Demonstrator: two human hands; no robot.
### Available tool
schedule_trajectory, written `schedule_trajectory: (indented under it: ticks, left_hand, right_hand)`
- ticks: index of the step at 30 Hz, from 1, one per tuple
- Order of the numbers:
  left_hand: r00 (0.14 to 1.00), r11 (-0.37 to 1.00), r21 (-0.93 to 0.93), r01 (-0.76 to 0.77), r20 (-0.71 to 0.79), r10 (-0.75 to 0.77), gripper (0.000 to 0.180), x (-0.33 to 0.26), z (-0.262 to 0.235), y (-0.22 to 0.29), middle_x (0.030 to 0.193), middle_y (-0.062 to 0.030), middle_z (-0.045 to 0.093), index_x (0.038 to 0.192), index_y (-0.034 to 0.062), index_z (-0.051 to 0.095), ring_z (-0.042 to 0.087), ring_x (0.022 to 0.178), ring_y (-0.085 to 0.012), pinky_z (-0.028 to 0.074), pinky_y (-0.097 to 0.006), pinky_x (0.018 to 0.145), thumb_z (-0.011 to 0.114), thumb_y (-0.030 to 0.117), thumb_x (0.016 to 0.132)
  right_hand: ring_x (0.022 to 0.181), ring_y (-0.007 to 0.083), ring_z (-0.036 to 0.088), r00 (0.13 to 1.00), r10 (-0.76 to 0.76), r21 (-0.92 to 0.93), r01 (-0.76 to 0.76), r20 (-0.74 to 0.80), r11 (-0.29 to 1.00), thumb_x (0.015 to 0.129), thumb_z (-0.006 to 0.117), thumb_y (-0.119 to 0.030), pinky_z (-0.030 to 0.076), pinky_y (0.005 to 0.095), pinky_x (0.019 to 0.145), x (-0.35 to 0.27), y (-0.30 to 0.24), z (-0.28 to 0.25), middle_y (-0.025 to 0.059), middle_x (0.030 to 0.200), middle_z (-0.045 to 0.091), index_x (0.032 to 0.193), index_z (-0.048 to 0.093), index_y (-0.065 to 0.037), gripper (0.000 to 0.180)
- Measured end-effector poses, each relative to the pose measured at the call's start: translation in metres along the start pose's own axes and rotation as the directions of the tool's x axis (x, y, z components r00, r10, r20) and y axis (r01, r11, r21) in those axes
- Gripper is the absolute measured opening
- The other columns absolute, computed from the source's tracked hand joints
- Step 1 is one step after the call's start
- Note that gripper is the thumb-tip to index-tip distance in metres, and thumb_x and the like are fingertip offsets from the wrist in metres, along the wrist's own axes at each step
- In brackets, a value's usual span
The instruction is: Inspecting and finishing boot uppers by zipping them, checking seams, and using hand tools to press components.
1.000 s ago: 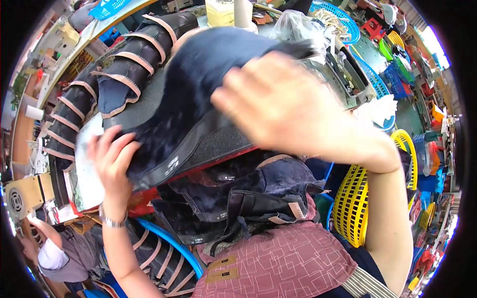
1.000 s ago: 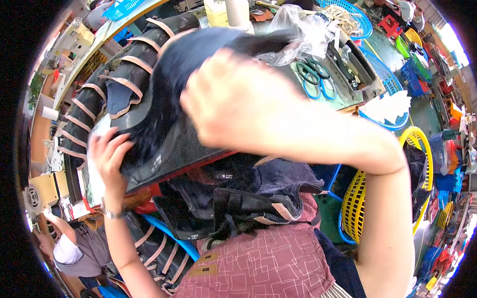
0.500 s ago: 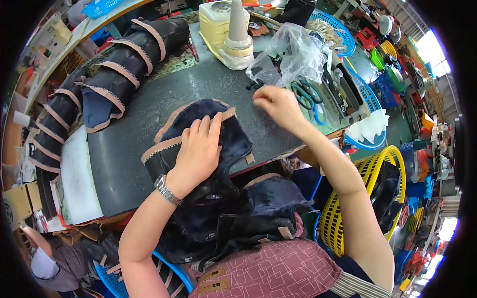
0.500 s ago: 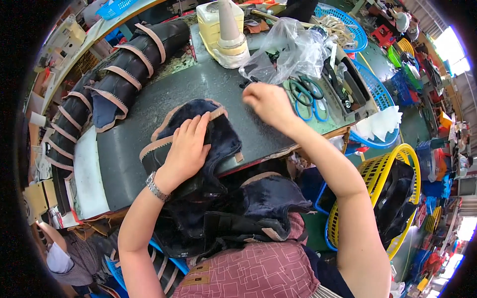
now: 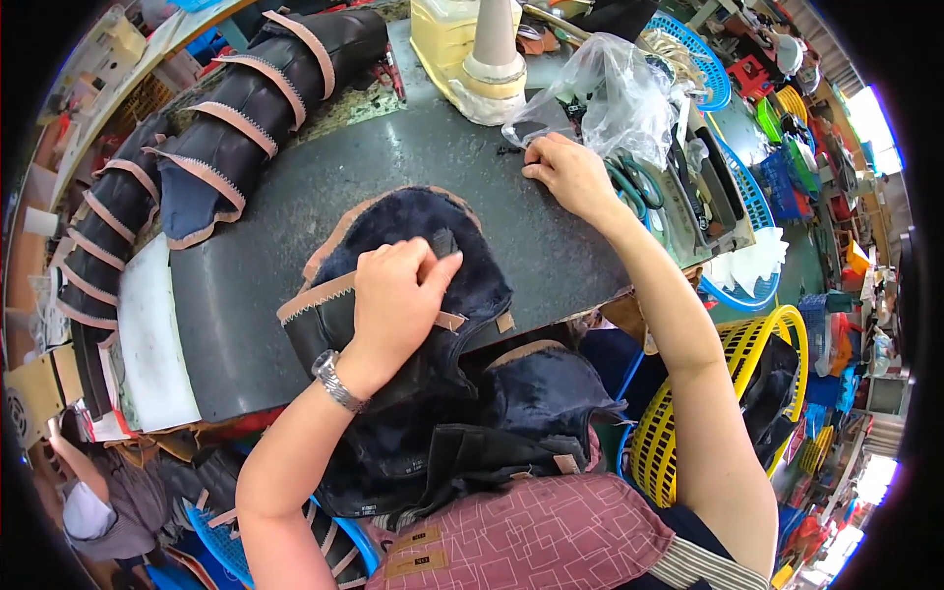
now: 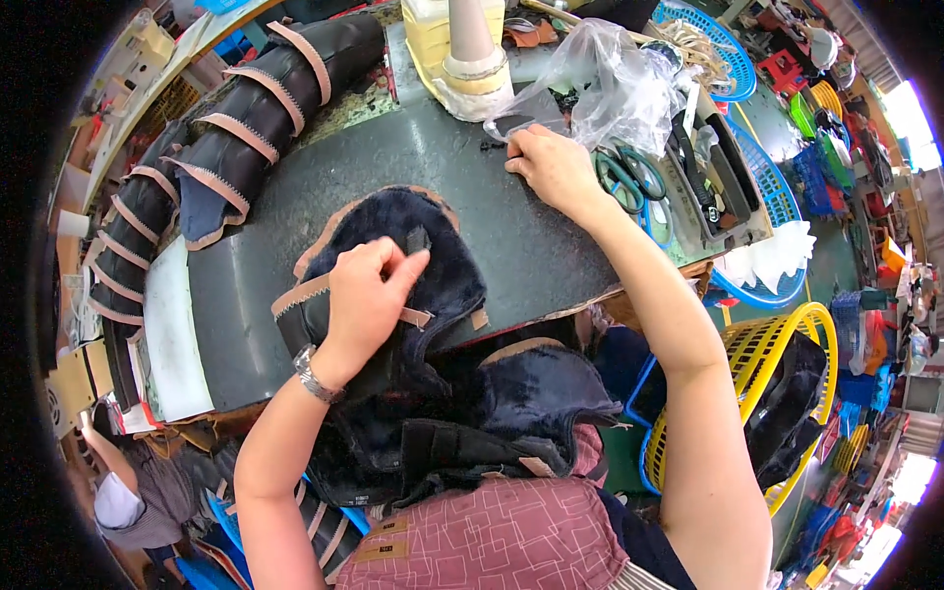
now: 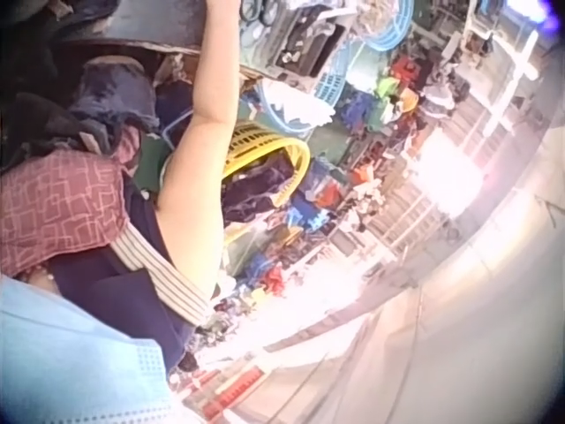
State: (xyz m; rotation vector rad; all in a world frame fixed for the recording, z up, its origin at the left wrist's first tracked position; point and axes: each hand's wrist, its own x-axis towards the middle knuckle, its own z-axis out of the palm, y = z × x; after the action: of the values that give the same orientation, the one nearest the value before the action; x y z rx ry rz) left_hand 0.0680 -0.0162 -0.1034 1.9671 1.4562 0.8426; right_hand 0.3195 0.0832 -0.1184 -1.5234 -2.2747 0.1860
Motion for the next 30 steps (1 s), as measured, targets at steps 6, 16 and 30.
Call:
schedule_trajectory:
  ticks: [6,16,30]
  left_hand:
    - [0.993,0.939,0.341,-0.042,-0.093,0.078,0.047,-0.006,0.007,-0.004,0.089,-0.0099,0.056,0.108,0.0034,0.05,0.054,0.083,-0.0269,0.038,-0.038,0.078,0.072,0.014,0.069]
    - [0.974,0.991,-0.049,0.122,-0.185,-0.129,0.04,0.0,0.005,-0.009,0.091,-0.0118,0.06,0.106,0.0026,0.055,0.057,0.091,-0.0287,0.045,-0.038,0.081,0.07,0.005,0.069]
    - [0.959,0.869,-0.453,0.2,-0.09,-0.268,0.012,0.003,0.001,-0.014,0.077,-0.0081,0.065,0.087,-0.0002,0.067,0.06,0.067,-0.0139,0.047,-0.025,0.063,0.065,0.006,0.077]
  right_hand:
    - [0.073,0.02,0.061,0.989,-0.123,0.5,0.147,-0.081,0.854,0.08,0.063,-0.008,0.048,0.0306,0.067,-0.028,-0.064,0.0,0.0113,0.081,0.062,0.088,0.063,-0.001,0.012]
    - [0.063,0.0054,0.05,0.963,0.091,0.826,-0.265,0.254,0.498,0.08,0.066,-0.009,0.043,0.0224,0.059,-0.038,-0.103,0.021,-0.0009,0.07,0.058,0.087,0.063,-0.001,0.012]
    - [0.072,0.0056,0.055,0.97,0.06,0.896,-0.239,0.234,0.375,0.082,0.064,-0.006,0.047,0.0212,0.068,-0.02,-0.1,0.02,0.001,0.083,0.063,0.111,0.057,-0.001,0.031]
